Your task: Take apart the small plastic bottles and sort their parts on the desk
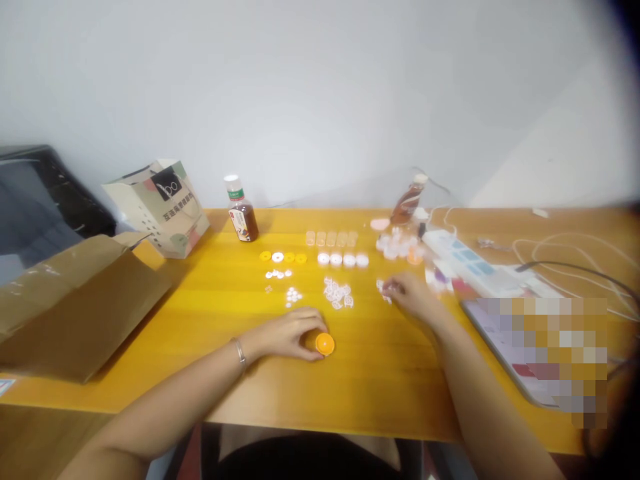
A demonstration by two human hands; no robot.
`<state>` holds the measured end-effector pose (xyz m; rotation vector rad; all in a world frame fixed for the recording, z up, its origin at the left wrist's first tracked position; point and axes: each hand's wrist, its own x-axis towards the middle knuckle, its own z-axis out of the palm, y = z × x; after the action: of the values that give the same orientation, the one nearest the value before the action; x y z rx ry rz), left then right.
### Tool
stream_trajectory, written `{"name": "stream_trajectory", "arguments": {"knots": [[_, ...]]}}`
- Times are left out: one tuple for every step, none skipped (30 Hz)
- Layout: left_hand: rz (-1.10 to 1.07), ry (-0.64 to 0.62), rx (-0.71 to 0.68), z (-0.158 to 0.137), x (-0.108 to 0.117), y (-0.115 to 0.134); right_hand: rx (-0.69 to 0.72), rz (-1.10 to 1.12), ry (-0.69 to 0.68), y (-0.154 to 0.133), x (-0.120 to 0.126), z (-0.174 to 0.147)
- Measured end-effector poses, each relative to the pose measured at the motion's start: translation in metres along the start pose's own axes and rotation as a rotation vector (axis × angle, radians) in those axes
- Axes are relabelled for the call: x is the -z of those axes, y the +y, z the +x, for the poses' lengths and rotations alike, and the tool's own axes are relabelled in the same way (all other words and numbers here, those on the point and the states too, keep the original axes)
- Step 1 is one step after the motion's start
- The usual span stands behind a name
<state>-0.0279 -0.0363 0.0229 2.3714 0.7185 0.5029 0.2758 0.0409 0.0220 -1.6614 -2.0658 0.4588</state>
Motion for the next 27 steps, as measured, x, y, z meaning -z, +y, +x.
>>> {"name": "stream_trajectory", "arguments": {"knots": [[-0.002,0.0,-0.001,0.0,-0.001,0.0,0.004,0.002,0.014,-0.002,0.001,0.0],[-0.005,0.003,0.0,0.0,-0.002,-0.001,0.014,0.008,0.038,-0.005,0.001,-0.001],[-0.008,0.007,0.001,0.0,-0.002,-0.001,0.035,0.021,0.066,-0.011,0.002,-0.003],[-0.009,0.013,0.002,0.0,-0.003,-0.001,0.072,0.043,0.08,-0.018,0.001,-0.006],[-0.008,0.019,0.003,0.0,-0.004,-0.002,0.123,0.074,0.077,-0.028,0.0,-0.01],[-0.003,0.026,0.005,0.001,-0.004,-0.002,0.186,0.115,0.035,-0.039,-0.002,-0.015],[0.005,0.033,0.007,0.001,-0.005,-0.003,0.257,0.163,-0.047,-0.051,-0.005,-0.022],[0.014,0.037,0.008,0.001,-0.006,-0.003,0.339,0.204,-0.146,-0.064,-0.009,-0.028],[0.025,0.041,0.005,0.002,-0.007,-0.004,0.415,0.232,-0.251,-0.076,-0.014,-0.035],[0.036,0.044,0.003,0.002,-0.007,-0.005,0.462,0.236,-0.336,-0.086,-0.019,-0.041],[0.049,0.048,0.0,0.002,-0.008,-0.006,0.49,0.229,-0.382,-0.095,-0.023,-0.047],[0.064,0.051,-0.003,0.002,-0.008,-0.006,0.503,0.216,-0.409,-0.102,-0.028,-0.051],[0.079,0.055,-0.005,0.003,-0.009,-0.007,0.497,0.196,-0.419,-0.107,-0.032,-0.054],[0.094,0.058,-0.005,0.003,-0.009,-0.007,0.487,0.181,-0.42,-0.109,-0.035,-0.056],[0.106,0.059,-0.003,0.003,-0.009,-0.007,0.477,0.17,-0.42,-0.11,-0.037,-0.056],[0.112,0.058,-0.001,0.003,-0.009,-0.007,0.469,0.166,-0.42,-0.109,-0.038,-0.056],[0.111,0.059,0.002,0.003,-0.009,-0.006,0.47,0.168,-0.42,-0.108,-0.038,-0.055],[0.106,0.06,0.004,0.003,-0.009,-0.006,0.476,0.173,-0.421,-0.106,-0.038,-0.055],[0.099,0.062,0.007,0.004,-0.008,-0.005,0.482,0.179,-0.418,-0.105,-0.038,-0.054],[0.092,0.066,0.01,0.004,-0.008,-0.004,0.489,0.183,-0.418,-0.104,-0.037,-0.053],[0.087,0.07,0.011,0.004,-0.009,-0.004,0.492,0.187,-0.418,-0.104,-0.036,-0.053],[0.083,0.073,0.01,0.004,-0.009,-0.003,0.493,0.194,-0.419,-0.104,-0.034,-0.054],[0.081,0.074,0.008,0.004,-0.009,-0.003,0.49,0.208,-0.423,-0.105,-0.033,-0.054],[0.08,0.074,0.007,0.004,-0.01,-0.003,0.484,0.231,-0.429,-0.106,-0.031,-0.055],[0.082,0.075,0.006,0.004,-0.01,-0.003,0.476,0.264,-0.432,-0.107,-0.03,-0.055],[0.082,0.077,0.007,0.004,-0.011,-0.004,0.466,0.303,-0.426,-0.107,-0.028,-0.054],[0.081,0.079,0.01,0.003,-0.011,-0.005,0.452,0.341,-0.402,-0.106,-0.026,-0.052]]}}
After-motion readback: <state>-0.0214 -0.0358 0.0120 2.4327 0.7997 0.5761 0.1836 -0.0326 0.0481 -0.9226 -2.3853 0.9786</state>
